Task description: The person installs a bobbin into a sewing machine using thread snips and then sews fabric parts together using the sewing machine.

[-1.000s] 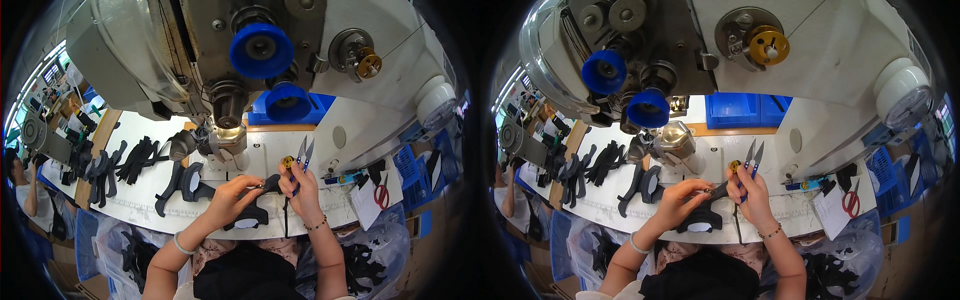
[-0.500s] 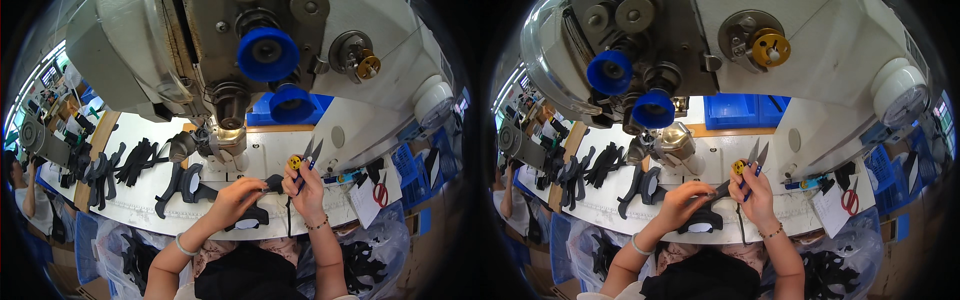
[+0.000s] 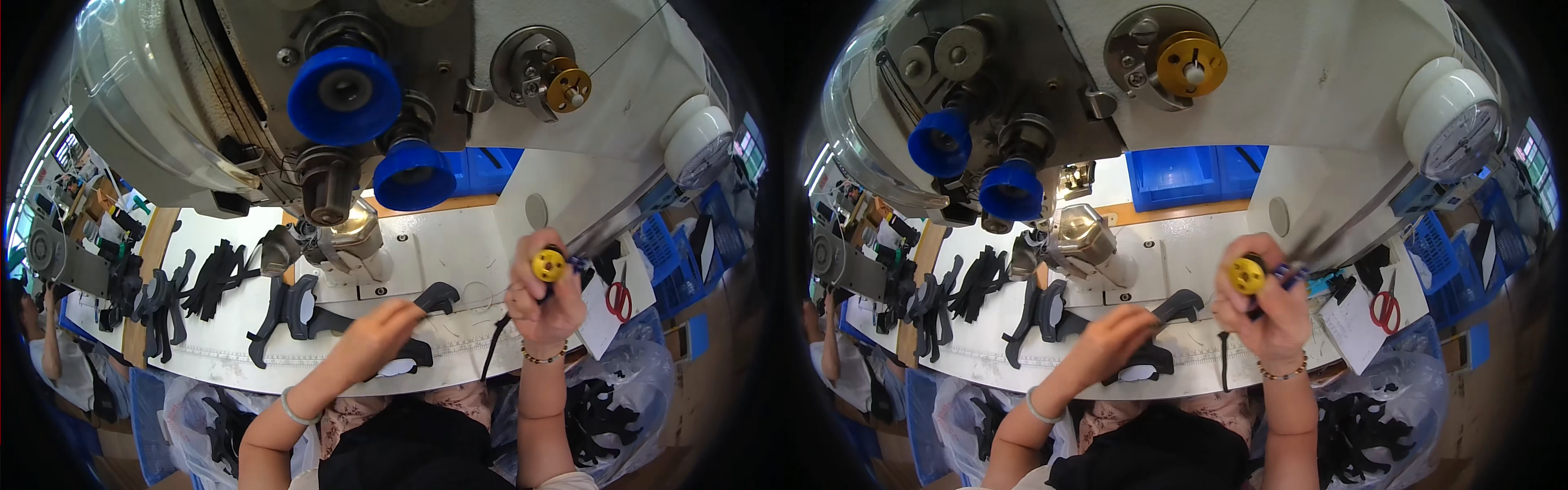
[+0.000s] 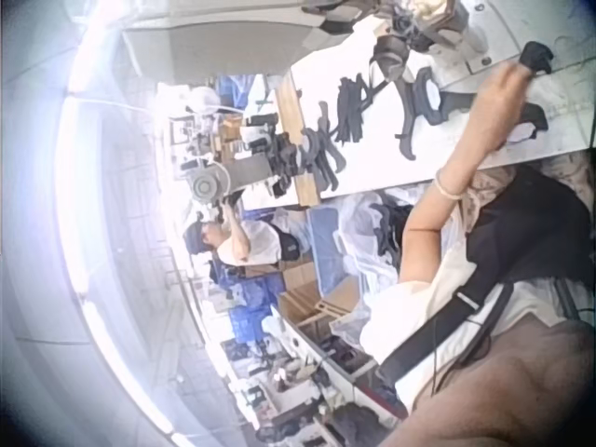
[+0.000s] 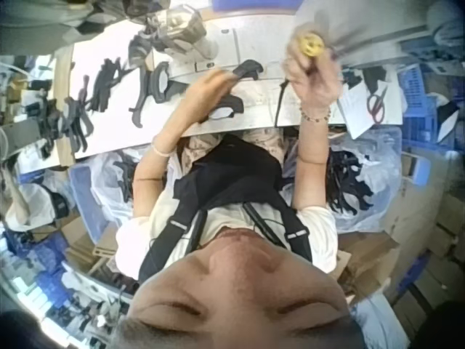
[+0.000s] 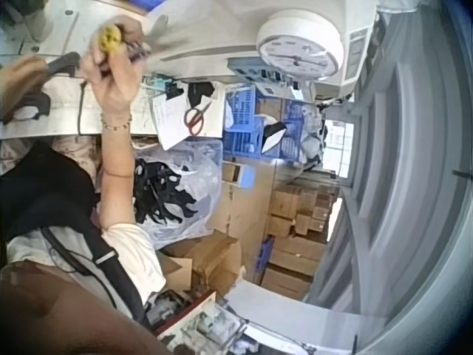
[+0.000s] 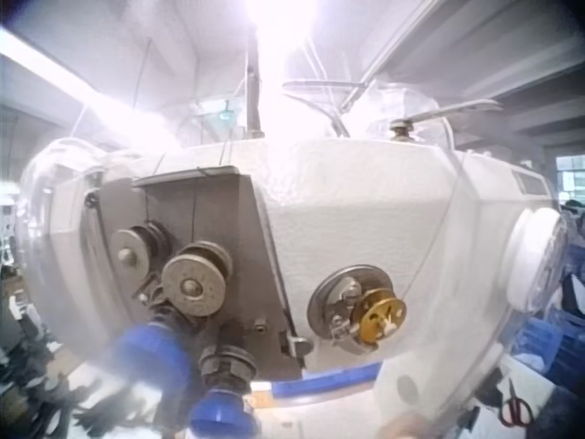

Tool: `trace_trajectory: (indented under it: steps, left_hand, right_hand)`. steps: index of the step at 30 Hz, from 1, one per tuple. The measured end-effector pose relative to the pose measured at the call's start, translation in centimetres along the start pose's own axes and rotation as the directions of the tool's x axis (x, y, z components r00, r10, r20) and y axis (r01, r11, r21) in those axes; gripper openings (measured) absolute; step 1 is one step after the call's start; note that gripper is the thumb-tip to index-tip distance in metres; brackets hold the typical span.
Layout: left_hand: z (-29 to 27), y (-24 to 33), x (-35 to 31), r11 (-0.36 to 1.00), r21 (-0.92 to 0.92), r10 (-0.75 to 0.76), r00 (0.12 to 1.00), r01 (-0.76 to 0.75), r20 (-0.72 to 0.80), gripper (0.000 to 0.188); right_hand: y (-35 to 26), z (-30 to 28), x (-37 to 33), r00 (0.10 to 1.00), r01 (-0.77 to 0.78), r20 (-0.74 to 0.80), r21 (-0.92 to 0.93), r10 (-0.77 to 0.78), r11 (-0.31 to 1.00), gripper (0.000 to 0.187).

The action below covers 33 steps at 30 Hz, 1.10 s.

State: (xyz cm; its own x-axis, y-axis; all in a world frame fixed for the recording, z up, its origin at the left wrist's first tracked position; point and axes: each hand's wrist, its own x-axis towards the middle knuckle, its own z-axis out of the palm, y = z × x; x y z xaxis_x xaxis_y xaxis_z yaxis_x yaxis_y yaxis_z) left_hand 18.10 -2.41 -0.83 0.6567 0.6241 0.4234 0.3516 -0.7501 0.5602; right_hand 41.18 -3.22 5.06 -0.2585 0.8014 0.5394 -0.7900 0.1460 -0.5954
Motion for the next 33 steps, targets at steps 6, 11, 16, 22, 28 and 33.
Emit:
trace_trajectory:
  steps: [6,11,16,22,28,33]
  left_hand:
    - [-0.6,-4.0,-0.3,0.854,0.512,-0.057,0.995,0.093,-0.085,0.024]
    - [0.1,-4.2,-0.5,0.821,0.571,-0.035,0.995,-0.025,0.094,0.025]
    - [-0.3,-4.2,-1.6,0.813,0.580,-0.131,0.988,0.056,0.087,0.038]
    - [-1.2,2.1,1.0,0.912,-0.291,-0.321,0.944,0.289,-0.068,0.029]
    - [0.5,4.3,1.2,0.906,-0.367,-0.332,0.890,0.209,-0.312,0.040]
    - [0.9,3.6,1.2,0.934,-0.268,-0.317,0.892,0.235,-0.324,0.038]
  right_hand:
    - [-3.7,-2.4,-5.0,0.914,0.402,-0.072,0.309,-0.400,0.862,0.031]
    - [-10.8,1.8,-7.6,0.701,0.699,0.103,0.094,-0.706,0.709,0.019]
    - [-0.2,2.4,-4.3,0.916,-0.247,-0.382,-0.774,-0.119,0.583,0.031]
    - [4.5,0.9,-3.7,0.949,-0.248,-0.314,-0.750,0.001,0.614,0.032]
    - [6.6,1.1,-3.4,0.977,-0.120,-0.163,-0.954,-0.139,0.276,0.034]
    - [7.6,1.4,-3.9,0.969,-0.121,-0.154,-0.978,-0.192,0.172,0.037]
